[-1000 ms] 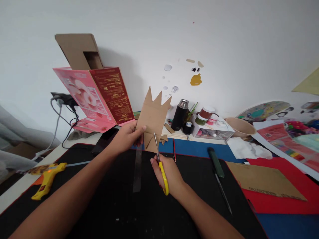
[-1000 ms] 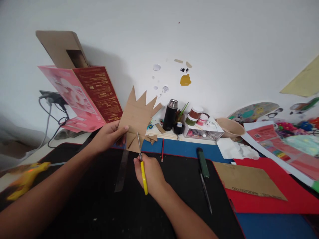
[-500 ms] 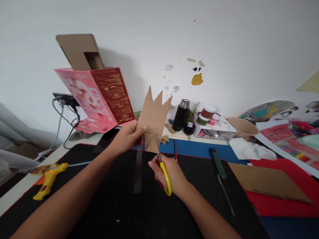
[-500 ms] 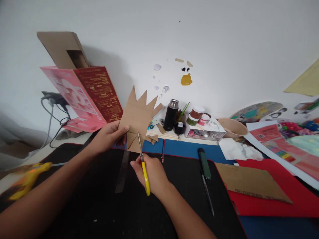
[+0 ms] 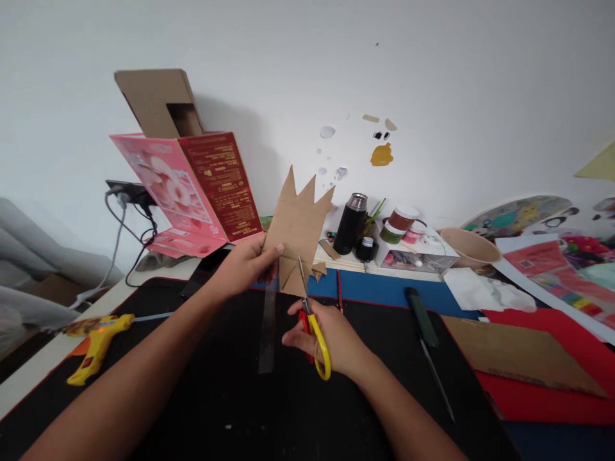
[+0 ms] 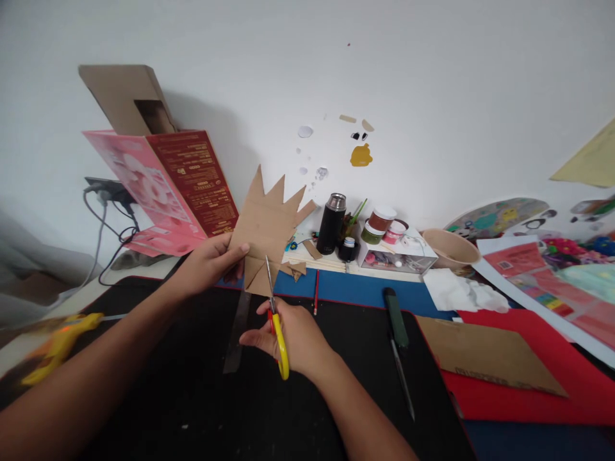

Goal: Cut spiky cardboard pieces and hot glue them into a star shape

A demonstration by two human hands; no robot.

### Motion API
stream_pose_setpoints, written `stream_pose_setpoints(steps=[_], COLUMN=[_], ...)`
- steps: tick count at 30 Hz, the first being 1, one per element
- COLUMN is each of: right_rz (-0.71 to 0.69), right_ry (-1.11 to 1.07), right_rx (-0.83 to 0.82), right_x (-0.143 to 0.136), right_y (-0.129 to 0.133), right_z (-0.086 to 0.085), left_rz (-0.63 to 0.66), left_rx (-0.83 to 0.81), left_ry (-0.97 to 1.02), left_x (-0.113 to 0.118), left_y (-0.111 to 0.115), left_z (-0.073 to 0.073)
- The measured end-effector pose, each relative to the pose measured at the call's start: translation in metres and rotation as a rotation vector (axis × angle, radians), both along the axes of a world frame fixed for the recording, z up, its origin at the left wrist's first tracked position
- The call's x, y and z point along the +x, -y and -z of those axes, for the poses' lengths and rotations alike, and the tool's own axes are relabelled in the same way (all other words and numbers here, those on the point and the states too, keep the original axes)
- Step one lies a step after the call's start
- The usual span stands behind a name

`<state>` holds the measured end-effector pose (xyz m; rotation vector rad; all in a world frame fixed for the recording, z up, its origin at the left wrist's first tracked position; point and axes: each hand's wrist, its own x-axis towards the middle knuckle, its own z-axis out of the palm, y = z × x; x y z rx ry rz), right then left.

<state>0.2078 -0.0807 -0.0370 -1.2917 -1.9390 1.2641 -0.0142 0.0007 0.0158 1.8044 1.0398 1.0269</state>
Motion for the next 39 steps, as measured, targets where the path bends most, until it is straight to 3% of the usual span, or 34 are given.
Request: stream_pose_setpoints(steps=[8,17,28,39], right_rz=[-0.058,0.099,0.075,0.124], right_ry=[-0.138,0.026,0.079,0.019], right_rx=[-0.109,0.019,0.081,0.015], right_x=[0.006,-0.004,-0.005,-0.008], right_y=[0.001,0.004,0.006,0.006], right_z=[0.003,0.008,0.001,0.008], left_rz=[-0.001,0.004,0.023,0.018], left_rx=[-0.026,-0.024,-0.064,-0.018], left_ry=[0.023,0.008,0.0,-0.032], left_x=[0.002,0.003,0.001,0.0], left_y=[0.004,0.008,0.01,0.008], left_z=[-0.004,-0.009,-0.012,-0.01])
